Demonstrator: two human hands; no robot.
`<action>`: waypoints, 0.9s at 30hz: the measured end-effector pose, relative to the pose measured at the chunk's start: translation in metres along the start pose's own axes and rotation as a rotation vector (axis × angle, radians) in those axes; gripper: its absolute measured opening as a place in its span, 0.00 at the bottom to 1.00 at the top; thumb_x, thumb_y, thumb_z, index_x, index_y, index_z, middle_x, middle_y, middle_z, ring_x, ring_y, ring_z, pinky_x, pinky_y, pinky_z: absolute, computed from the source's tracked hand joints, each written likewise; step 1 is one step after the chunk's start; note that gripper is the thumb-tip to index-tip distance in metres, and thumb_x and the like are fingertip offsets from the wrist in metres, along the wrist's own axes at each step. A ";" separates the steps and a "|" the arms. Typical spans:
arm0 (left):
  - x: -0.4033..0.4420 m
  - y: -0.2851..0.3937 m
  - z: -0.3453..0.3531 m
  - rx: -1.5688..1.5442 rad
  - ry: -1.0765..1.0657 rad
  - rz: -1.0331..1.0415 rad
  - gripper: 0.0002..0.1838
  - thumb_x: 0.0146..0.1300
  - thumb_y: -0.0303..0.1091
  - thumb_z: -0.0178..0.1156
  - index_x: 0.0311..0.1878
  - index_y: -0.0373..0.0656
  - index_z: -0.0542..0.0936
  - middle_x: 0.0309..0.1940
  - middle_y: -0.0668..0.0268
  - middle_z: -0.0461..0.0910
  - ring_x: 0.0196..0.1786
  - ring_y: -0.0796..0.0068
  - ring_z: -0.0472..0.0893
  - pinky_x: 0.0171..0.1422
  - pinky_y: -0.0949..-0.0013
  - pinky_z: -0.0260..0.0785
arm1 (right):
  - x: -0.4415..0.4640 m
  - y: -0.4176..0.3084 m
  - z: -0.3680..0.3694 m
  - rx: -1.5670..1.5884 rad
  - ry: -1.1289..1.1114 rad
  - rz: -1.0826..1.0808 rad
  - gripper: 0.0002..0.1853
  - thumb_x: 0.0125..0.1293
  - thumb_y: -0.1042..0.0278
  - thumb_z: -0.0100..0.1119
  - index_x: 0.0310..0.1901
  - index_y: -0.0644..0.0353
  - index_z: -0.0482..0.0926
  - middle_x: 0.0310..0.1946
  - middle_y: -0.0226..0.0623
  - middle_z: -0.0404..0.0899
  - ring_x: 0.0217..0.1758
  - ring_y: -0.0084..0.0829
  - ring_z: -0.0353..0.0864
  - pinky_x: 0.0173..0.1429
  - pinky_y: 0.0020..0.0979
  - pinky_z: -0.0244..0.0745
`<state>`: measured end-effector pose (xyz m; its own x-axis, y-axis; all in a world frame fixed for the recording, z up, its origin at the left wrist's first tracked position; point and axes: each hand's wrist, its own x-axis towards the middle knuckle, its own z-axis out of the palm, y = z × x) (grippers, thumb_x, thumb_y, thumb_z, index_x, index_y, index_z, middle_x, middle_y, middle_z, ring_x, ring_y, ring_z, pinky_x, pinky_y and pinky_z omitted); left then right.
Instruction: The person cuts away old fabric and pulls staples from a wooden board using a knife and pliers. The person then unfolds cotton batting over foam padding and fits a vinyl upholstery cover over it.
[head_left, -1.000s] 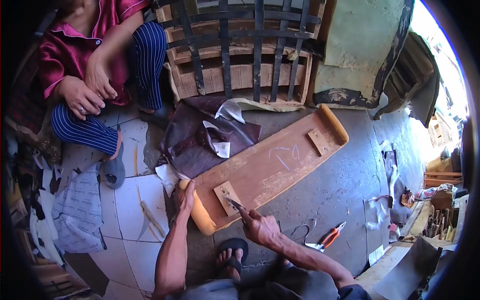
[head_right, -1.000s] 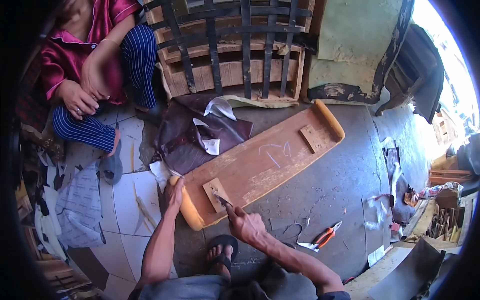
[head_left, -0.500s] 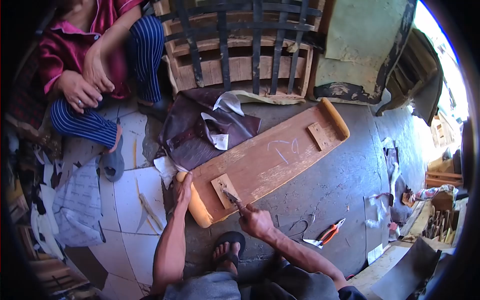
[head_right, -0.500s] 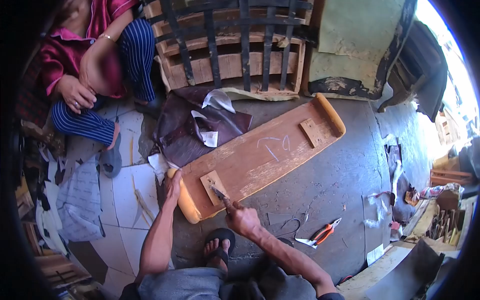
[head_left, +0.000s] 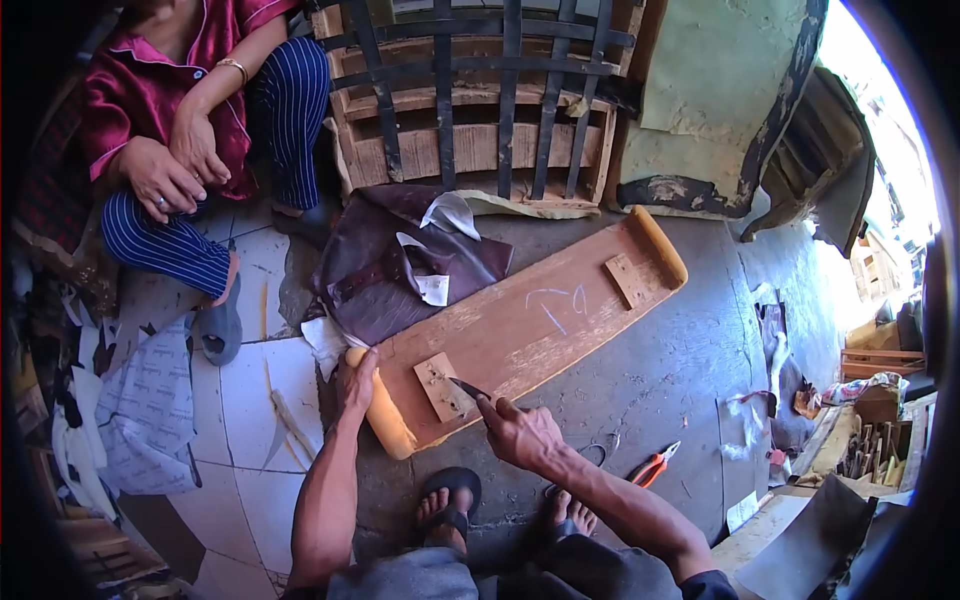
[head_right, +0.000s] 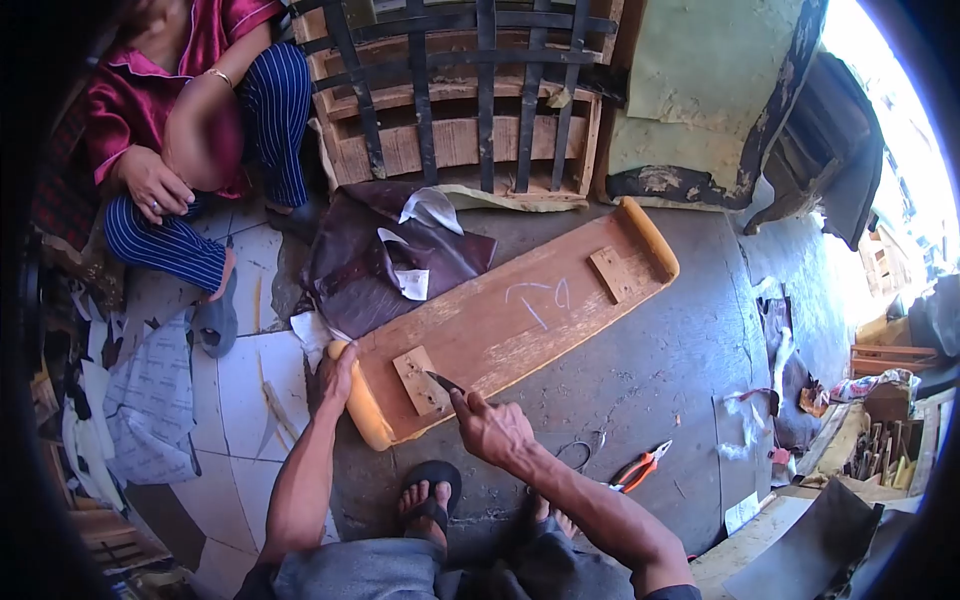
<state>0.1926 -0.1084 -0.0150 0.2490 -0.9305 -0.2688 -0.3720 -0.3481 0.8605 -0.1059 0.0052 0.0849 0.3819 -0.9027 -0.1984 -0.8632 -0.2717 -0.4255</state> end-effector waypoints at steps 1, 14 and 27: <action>0.001 0.004 0.000 -0.006 0.002 0.001 0.37 0.62 0.62 0.60 0.60 0.35 0.73 0.49 0.55 0.79 0.51 0.59 0.79 0.58 0.59 0.70 | 0.003 0.004 0.001 -0.006 0.001 -0.002 0.29 0.64 0.69 0.54 0.69 0.62 0.69 0.43 0.51 0.79 0.33 0.49 0.86 0.33 0.48 0.80; -0.012 0.014 -0.004 0.085 -0.031 -0.137 0.36 0.66 0.61 0.56 0.62 0.37 0.70 0.54 0.51 0.76 0.56 0.56 0.76 0.62 0.56 0.66 | 0.025 -0.025 0.014 -0.116 -0.255 -0.025 0.31 0.67 0.71 0.47 0.69 0.78 0.60 0.41 0.57 0.79 0.32 0.54 0.86 0.33 0.48 0.82; 0.009 -0.013 0.001 0.012 -0.062 -0.101 0.41 0.64 0.64 0.59 0.66 0.35 0.70 0.58 0.50 0.76 0.60 0.56 0.76 0.63 0.58 0.68 | 0.046 0.027 0.036 0.108 -0.153 -0.097 0.27 0.64 0.67 0.52 0.67 0.57 0.69 0.43 0.57 0.81 0.37 0.57 0.85 0.39 0.54 0.79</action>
<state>0.1988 -0.1128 -0.0288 0.2303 -0.8958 -0.3801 -0.3586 -0.4413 0.8226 -0.1005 -0.0316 0.0328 0.5143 -0.8108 -0.2797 -0.7824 -0.3100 -0.5401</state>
